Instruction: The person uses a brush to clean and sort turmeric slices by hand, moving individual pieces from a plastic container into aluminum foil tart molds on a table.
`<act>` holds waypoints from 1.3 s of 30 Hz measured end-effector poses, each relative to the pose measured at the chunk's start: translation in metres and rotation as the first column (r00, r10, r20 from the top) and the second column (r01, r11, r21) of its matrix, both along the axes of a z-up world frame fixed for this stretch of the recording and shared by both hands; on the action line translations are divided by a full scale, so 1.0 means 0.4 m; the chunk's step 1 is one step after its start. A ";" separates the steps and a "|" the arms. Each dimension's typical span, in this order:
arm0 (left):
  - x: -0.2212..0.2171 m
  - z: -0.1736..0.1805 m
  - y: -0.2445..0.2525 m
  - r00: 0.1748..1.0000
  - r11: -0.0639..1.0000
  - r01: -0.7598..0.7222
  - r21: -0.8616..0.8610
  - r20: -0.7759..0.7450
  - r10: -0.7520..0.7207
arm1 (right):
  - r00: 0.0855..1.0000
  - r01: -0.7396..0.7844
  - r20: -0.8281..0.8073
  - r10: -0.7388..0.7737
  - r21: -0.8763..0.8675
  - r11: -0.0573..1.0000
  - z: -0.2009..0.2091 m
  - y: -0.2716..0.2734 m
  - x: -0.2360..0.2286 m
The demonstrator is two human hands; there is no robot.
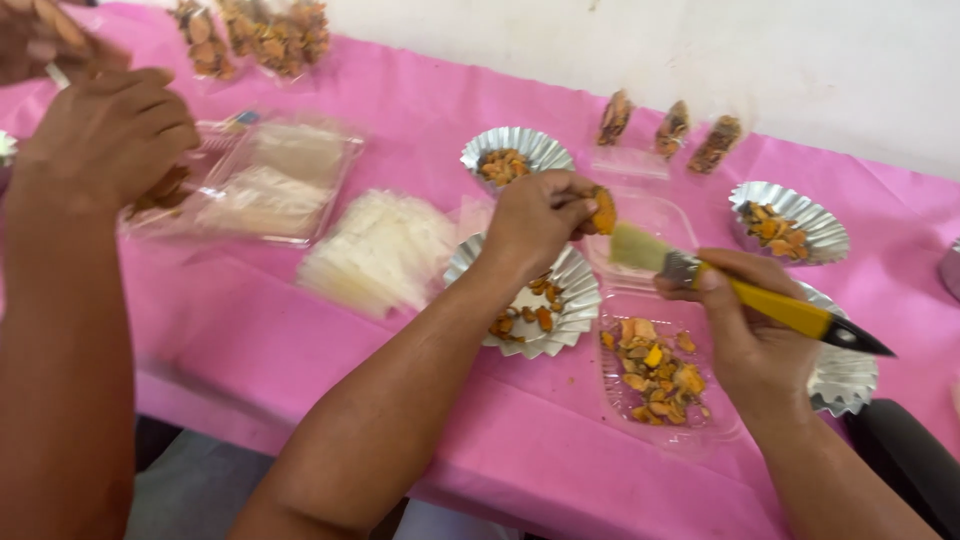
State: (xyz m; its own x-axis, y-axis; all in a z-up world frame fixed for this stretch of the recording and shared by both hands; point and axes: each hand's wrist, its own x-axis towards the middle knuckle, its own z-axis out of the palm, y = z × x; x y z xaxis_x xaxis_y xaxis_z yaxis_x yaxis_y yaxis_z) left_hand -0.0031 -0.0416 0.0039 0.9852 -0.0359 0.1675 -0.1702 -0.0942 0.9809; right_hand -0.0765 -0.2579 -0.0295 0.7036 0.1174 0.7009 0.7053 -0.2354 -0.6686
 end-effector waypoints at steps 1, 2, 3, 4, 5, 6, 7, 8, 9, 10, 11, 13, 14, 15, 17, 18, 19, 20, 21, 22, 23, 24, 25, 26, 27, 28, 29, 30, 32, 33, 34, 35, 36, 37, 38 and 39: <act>-0.002 0.000 -0.001 1.000 0.999 0.017 0.050 0.004 -0.017 | 0.999 -0.018 0.049 0.016 0.048 0.999 0.001 0.003 -0.004; -0.001 0.003 -0.007 0.999 0.994 0.042 0.104 0.009 -0.043 | 0.995 -0.030 0.102 0.020 0.101 0.994 0.002 0.003 -0.009; -0.006 -0.009 -0.009 0.999 0.994 0.033 0.101 0.009 -0.034 | 0.994 -0.039 0.101 0.029 0.097 0.995 0.006 0.009 -0.014; -0.006 -0.017 -0.019 0.997 0.996 0.071 0.049 0.025 -0.072 | 0.990 0.018 0.138 -0.027 0.061 0.998 0.015 0.009 -0.018; -0.005 -0.024 -0.032 0.993 0.994 0.110 -0.002 0.042 -0.109 | 0.981 0.077 0.177 -0.081 0.026 0.997 0.023 0.005 -0.021; -0.009 -0.026 -0.035 0.992 0.993 0.117 0.002 0.044 -0.117 | 0.980 0.085 0.179 -0.089 0.030 0.996 0.024 -0.004 -0.014; -0.013 -0.027 -0.041 0.992 0.992 0.123 0.007 0.040 -0.123 | 0.989 0.143 -0.031 -0.146 -0.090 0.986 0.026 -0.016 -0.006; -0.016 -0.026 -0.048 0.990 0.991 0.135 0.020 0.039 -0.135 | 0.946 0.180 -0.232 -0.226 -0.205 0.962 0.025 -0.028 0.000; -0.016 -0.026 -0.043 0.988 0.989 0.148 0.032 0.042 -0.149 | 0.944 0.194 -0.230 -0.236 -0.193 0.962 0.019 -0.026 0.005; -0.015 -0.024 -0.042 0.990 0.990 0.136 0.038 0.018 -0.137 | 0.973 0.125 -0.171 -0.154 -0.169 0.978 0.012 -0.025 0.007; -0.012 -0.022 -0.040 0.992 0.991 0.125 0.045 -0.006 -0.125 | 0.991 0.056 -0.108 -0.073 -0.150 0.987 0.005 -0.024 0.011; -0.011 -0.021 -0.038 0.992 0.991 0.128 0.049 -0.003 -0.128 | 0.999 0.037 0.040 -0.034 -0.071 0.997 0.030 -0.005 -0.009; -0.012 -0.023 -0.037 0.994 0.994 0.106 0.032 -0.002 -0.106 | 0.982 -0.014 0.189 0.018 -0.022 1.000 0.045 0.003 -0.018; -0.005 -0.037 -0.039 0.992 0.992 0.123 0.036 -0.003 -0.123 | 0.982 0.003 0.188 0.000 -0.018 1.000 0.042 0.008 -0.014; 0.007 -0.062 -0.036 0.984 0.985 0.170 -0.035 0.057 -0.168 | 0.977 0.082 0.194 -0.093 0.065 0.995 0.040 0.020 -0.001; 0.007 -0.062 -0.037 0.982 0.983 0.179 -0.029 0.061 -0.177 | 0.975 0.090 0.199 -0.103 0.070 0.993 0.018 0.006 0.013; 0.007 -0.060 -0.037 0.986 0.987 0.157 -0.033 0.055 -0.155 | 0.986 0.105 0.135 -0.102 -0.014 0.994 -0.003 -0.008 0.028; 0.005 -0.059 -0.035 0.990 0.990 0.134 -0.035 0.047 -0.132 | 0.992 0.112 0.068 -0.106 -0.095 0.989 -0.025 -0.021 0.042; 0.009 -0.059 -0.033 0.989 0.990 0.141 -0.027 0.051 -0.140 | 0.991 0.120 0.072 -0.113 -0.088 0.989 -0.011 -0.010 0.034; 0.013 -0.060 -0.029 0.991 0.992 0.120 -0.042 0.058 -0.117 | 0.993 0.085 0.077 -0.084 -0.007 0.996 0.003 0.002 0.026; 0.017 -0.061 -0.025 0.993 0.993 0.098 -0.058 0.065 -0.094 | 0.995 0.049 0.086 -0.055 0.072 0.996 0.017 0.014 0.020; 0.015 -0.058 -0.025 0.993 0.993 0.106 -0.052 0.065 -0.102 | 0.994 0.056 0.086 -0.063 0.078 0.995 0.034 0.018 0.011; 0.013 -0.056 -0.025 0.993 0.994 0.099 -0.036 0.062 -0.096 | 0.992 0.028 0.121 -0.043 0.123 0.992 0.051 0.022 0.003; 0.009 -0.057 -0.027 0.994 0.996 0.091 -0.024 0.058 -0.089 | 0.987 -0.001 0.156 -0.024 0.162 0.987 0.068 0.024 -0.007; 0.013 -0.067 -0.034 0.994 0.995 0.097 -0.023 0.056 -0.096 | 0.988 0.005 0.154 -0.031 0.164 0.987 0.045 0.009 0.009; 0.017 -0.076 -0.038 0.995 0.996 0.079 0.033 0.062 -0.081 | 0.995 0.010 0.099 -0.016 0.055 0.998 0.023 -0.003 0.025; 0.021 -0.084 -0.042 0.995 0.994 0.060 0.088 0.070 -0.066 | 0.999 0.009 0.042 -0.007 -0.053 0.999 0.002 -0.015 0.041; 0.017 -0.075 -0.041 0.995 0.994 0.062 0.092 0.071 -0.068 | 0.999 0.011 0.044 -0.009 -0.049 0.999 -0.004 -0.020 0.044; 0.008 -0.057 -0.038 0.995 0.997 0.079 -0.015 0.068 -0.078 | 0.999 0.024 0.021 -0.024 0.003 1.000 -0.016 -0.027 0.050; 0.010 -0.055 -0.035 0.995 0.997 0.079 -0.012 0.068 -0.078 | 0.999 0.024 0.021 -0.024 0.006 1.000 0.005 -0.019 0.037; 0.009 -0.055 -0.033 0.993 0.996 0.085 -0.035 0.088 -0.082 | 0.999 0.014 0.038 -0.017 0.073 0.997 0.025 -0.012 0.023; 0.009 -0.055 -0.029 0.991 0.994 0.092 -0.058 0.107 -0.086 | 0.998 0.003 0.055 -0.011 0.140 0.990 0.045 -0.003 0.010; 0.009 -0.061 -0.033 0.991 0.994 0.087 -0.061 0.106 -0.081 | 0.999 -0.001 0.053 -0.006 0.138 0.990 0.049 -0.003 0.008; 0.008 -0.067 -0.036 0.989 0.992 0.107 -0.071 0.106 -0.099 | 0.998 0.002 0.055 -0.007 0.093 0.996 0.053 -0.002 0.007; 0.008 -0.071 -0.039 0.987 0.989 0.127 -0.080 0.110 -0.118 | 0.998 0.005 0.059 -0.008 0.048 0.999 0.058 -0.001 0.006; 0.014 -0.079 -0.040 0.987 0.989 0.122 -0.081 0.111 -0.112 | 0.998 0.000 0.060 -0.002 0.047 0.999 0.032 -0.022 0.026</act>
